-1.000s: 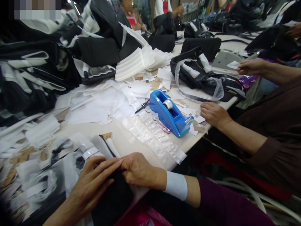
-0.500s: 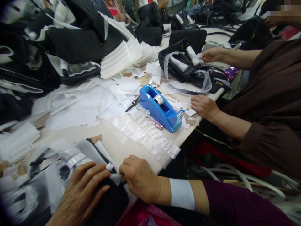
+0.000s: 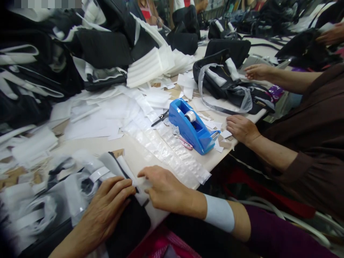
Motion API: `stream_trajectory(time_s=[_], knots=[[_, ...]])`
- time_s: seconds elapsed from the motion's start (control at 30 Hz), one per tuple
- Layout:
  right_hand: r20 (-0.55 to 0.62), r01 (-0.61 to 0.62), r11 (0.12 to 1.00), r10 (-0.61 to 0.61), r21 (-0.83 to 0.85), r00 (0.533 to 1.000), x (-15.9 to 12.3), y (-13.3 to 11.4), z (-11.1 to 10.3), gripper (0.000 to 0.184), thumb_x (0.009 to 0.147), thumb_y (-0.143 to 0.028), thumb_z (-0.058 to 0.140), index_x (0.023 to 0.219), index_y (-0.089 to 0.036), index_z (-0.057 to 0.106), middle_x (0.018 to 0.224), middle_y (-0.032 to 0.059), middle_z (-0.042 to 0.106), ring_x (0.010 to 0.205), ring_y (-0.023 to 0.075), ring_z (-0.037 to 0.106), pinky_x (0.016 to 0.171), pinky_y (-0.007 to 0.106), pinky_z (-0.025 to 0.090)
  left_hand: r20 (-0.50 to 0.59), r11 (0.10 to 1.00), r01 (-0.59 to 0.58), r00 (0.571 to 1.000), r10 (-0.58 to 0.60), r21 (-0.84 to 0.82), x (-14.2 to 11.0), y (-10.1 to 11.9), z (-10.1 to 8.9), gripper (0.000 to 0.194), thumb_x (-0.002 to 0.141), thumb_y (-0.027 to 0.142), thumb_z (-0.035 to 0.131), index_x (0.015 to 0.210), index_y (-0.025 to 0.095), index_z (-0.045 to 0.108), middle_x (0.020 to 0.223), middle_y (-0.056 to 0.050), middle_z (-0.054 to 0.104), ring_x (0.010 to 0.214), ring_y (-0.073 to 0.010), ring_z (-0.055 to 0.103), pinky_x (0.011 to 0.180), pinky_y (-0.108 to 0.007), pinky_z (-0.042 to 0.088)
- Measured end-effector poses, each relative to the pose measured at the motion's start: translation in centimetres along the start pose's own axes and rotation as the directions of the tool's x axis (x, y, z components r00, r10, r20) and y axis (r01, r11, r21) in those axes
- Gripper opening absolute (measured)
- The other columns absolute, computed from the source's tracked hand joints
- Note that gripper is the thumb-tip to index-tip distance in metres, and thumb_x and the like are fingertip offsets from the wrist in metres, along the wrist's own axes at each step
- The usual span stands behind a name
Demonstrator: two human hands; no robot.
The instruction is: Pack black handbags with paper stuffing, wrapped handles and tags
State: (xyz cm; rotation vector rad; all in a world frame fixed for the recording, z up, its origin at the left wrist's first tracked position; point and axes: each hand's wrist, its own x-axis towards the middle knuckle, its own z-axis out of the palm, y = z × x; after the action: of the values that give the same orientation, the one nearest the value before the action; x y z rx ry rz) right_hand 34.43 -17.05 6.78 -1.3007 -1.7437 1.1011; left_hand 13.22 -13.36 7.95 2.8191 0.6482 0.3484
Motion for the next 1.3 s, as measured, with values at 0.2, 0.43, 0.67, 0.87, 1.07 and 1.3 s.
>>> stream_trajectory(time_s=[0.2, 0.43, 0.67, 0.87, 1.07, 1.3], knots=[[-0.291, -0.008, 0.980, 0.066, 0.197, 0.955, 1.7, -2.0, 4.7, 0.054, 0.098, -0.036, 0.039, 0.147, -0.020, 0.025, 0.150, 0.0101, 0.033, 0.139, 0.0184, 0.031, 0.117, 0.041, 0.028, -0.057, 0.981, 0.098, 0.992, -0.109, -0.169, -0.1, 0.4, 0.1, 0.033, 0.091, 0.005, 0.039, 0.122, 0.015, 0.044, 0.111, -0.012, 0.052, 0.109, -0.0248, 0.045, 0.097, -0.043, 0.045], [-0.285, 0.018, 0.995, -0.046, -0.100, 0.958, 1.8, 2.0, 8.9, 0.056, 0.098, -0.045, 0.027, 0.146, -0.015, 0.033, 0.148, 0.0170, 0.038, 0.139, 0.0291, 0.033, 0.117, 0.058, 0.020, -0.583, 0.958, 0.268, 0.796, -0.164, 0.097, -4.4, 1.4, -2.1, 0.063, 0.087, -0.002, 0.040, 0.146, 0.020, 0.028, 0.136, -0.015, 0.040, 0.133, -0.0275, 0.034, 0.111, -0.048, 0.033], [-0.289, -0.063, 0.992, 0.028, -0.113, 0.957, 3.4, 3.5, 8.5, 0.058, 0.091, -0.054, 0.036, 0.129, -0.014, 0.054, 0.128, 0.0172, 0.058, 0.125, 0.0304, 0.050, 0.112, 0.050, 0.034, -0.673, 0.350, 0.834, -0.036, -0.739, -0.427, -16.8, 3.3, 0.0, 0.054, 0.091, 0.052, 0.044, 0.120, 0.008, 0.053, 0.113, -0.020, 0.056, 0.114, -0.0360, 0.050, 0.101, -0.056, 0.040], [-0.181, -0.200, 0.973, 0.178, -0.113, 0.967, 3.7, 0.2, 7.6, 0.052, 0.088, -0.056, 0.032, 0.099, -0.018, 0.065, 0.112, 0.0139, 0.068, 0.111, 0.0293, 0.060, 0.103, 0.044, 0.043, -0.252, 0.210, 0.663, 0.033, -0.967, -0.718, -18.1, 3.4, 0.2, 0.048, 0.086, 0.056, 0.042, 0.107, 0.017, 0.061, 0.112, -0.012, 0.065, 0.114, -0.0295, 0.056, 0.106, -0.045, 0.038], [-0.159, -0.231, 0.969, 0.216, -0.083, 0.963, 3.7, -1.4, 7.4, 0.045, 0.084, -0.054, 0.030, 0.083, -0.022, 0.062, 0.090, 0.0108, 0.071, 0.092, 0.0262, 0.066, 0.083, 0.037, 0.051, -0.069, 0.132, 0.519, 0.140, -0.988, -0.845, -18.1, 2.3, -2.4, 0.046, 0.081, 0.057, 0.053, 0.100, 0.017, 0.067, 0.109, -0.010, 0.071, 0.109, -0.0302, 0.062, 0.101, -0.041, 0.045], [-0.182, -0.144, 0.982, 0.120, -0.120, 0.976, 4.5, -1.8, 7.4, 0.039, 0.079, -0.058, 0.030, 0.067, -0.026, 0.049, 0.075, 0.0087, 0.063, 0.078, 0.0269, 0.063, 0.082, 0.040, 0.051, 0.214, -0.180, 0.138, 0.287, -0.934, -0.974, -17.3, 3.0, -4.6, 0.042, 0.070, 0.050, 0.076, 0.094, 0.016, 0.069, 0.101, -0.009, 0.075, 0.100, -0.0268, 0.068, 0.094, -0.036, 0.051]])
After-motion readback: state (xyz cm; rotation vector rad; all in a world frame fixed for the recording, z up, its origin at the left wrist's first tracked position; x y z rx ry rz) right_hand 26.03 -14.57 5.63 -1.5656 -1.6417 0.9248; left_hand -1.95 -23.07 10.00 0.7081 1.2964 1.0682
